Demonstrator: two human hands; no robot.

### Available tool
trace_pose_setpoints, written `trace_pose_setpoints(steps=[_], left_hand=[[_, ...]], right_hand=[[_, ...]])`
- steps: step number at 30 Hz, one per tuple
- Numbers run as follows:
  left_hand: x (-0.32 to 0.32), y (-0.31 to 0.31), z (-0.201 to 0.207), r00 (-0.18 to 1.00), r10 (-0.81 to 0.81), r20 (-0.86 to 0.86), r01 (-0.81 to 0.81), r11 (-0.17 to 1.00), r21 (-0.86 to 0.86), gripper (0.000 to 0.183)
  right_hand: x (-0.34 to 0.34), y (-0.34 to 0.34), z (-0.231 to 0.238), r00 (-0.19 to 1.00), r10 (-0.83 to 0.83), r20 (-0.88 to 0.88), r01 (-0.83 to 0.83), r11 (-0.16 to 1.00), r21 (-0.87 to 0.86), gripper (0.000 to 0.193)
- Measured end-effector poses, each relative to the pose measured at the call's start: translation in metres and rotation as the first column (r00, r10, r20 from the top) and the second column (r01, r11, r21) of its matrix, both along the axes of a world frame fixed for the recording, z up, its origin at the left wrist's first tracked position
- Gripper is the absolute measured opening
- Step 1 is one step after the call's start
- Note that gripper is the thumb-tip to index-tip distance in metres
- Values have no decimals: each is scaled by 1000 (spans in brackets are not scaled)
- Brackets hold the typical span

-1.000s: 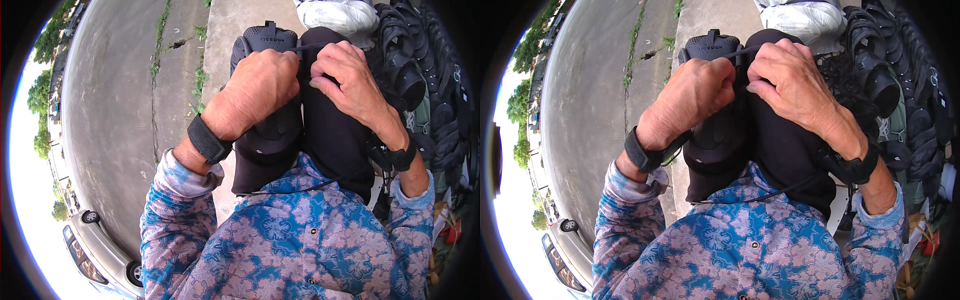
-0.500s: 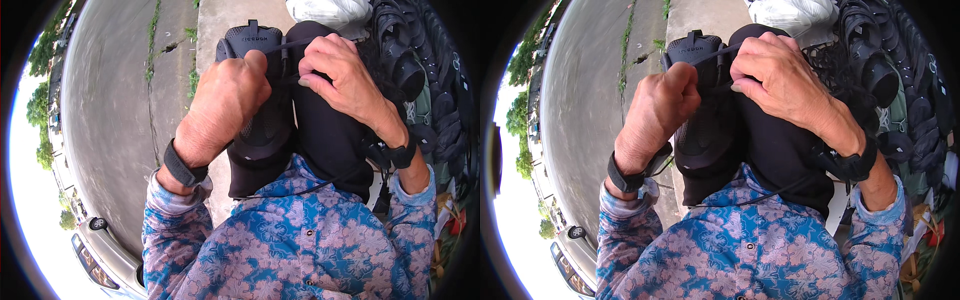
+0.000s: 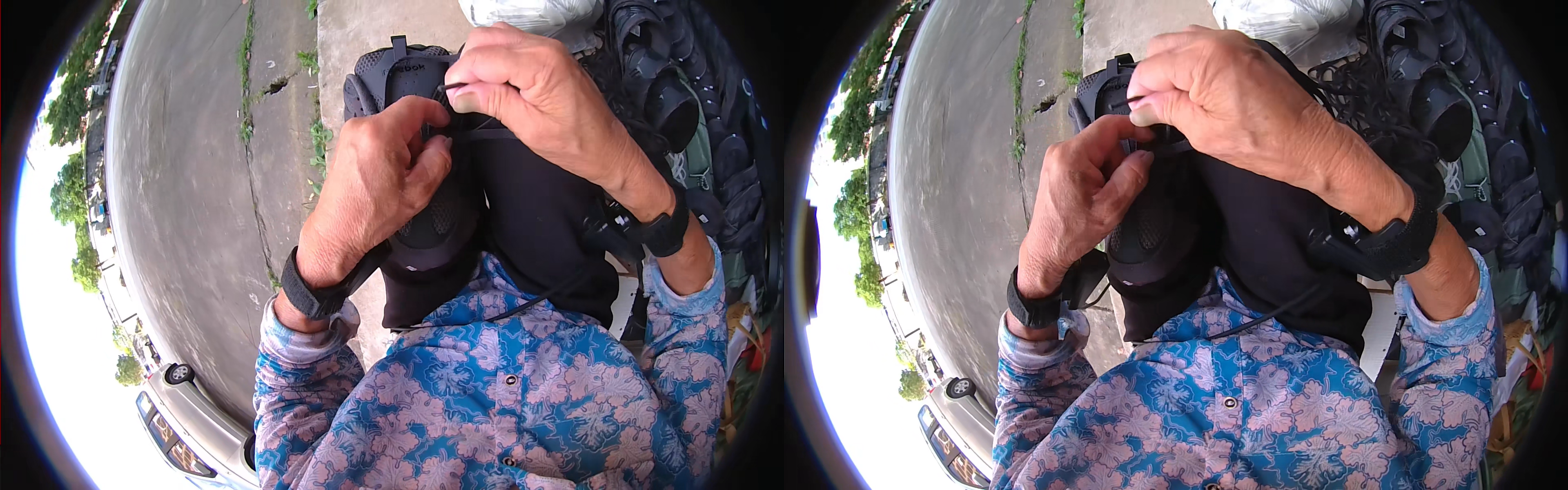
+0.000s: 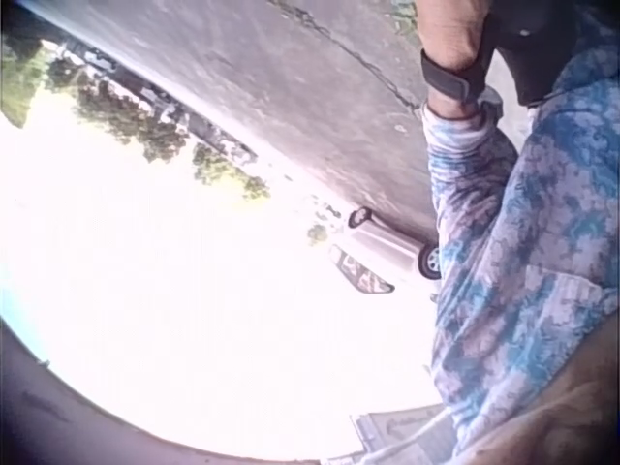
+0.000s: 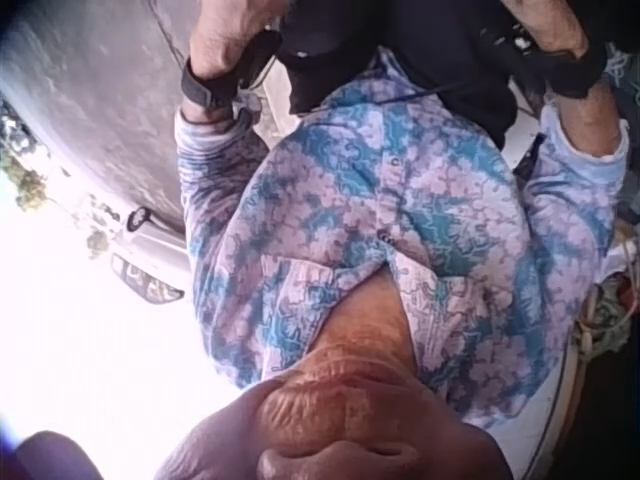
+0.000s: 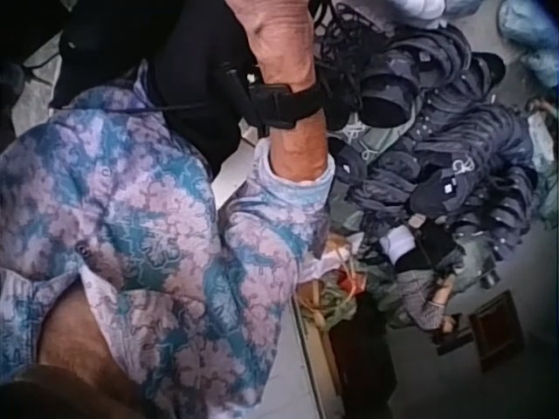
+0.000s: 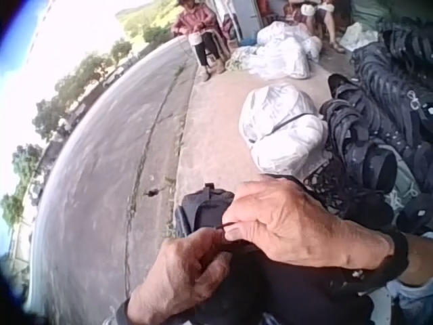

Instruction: The person laces a shoe by hand, threading the lace through the eyelets and pulling it tight. They repeat this process for several rows, alternating sides and crossing the lace over the tongue.

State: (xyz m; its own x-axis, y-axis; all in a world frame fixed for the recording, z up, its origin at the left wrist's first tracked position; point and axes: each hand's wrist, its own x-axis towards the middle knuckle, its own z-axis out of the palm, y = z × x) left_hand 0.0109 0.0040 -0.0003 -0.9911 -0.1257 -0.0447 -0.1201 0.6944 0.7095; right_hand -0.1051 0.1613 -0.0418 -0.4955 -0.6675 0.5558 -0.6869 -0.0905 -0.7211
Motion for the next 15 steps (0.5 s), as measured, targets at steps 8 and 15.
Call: trace_pose_setpoints(steps=[8, 15], left_hand=[[-2, 2, -4, 990, -122, 76, 130, 985, -115, 19], [-8, 12, 9, 972, -64, 226, 21, 982, 186, 11]], right_hand=[[-8, 5, 27, 716, 246, 654, -236, 966, -105, 27], [-7, 16, 19, 466, 450, 762, -328, 888, -323, 26]])
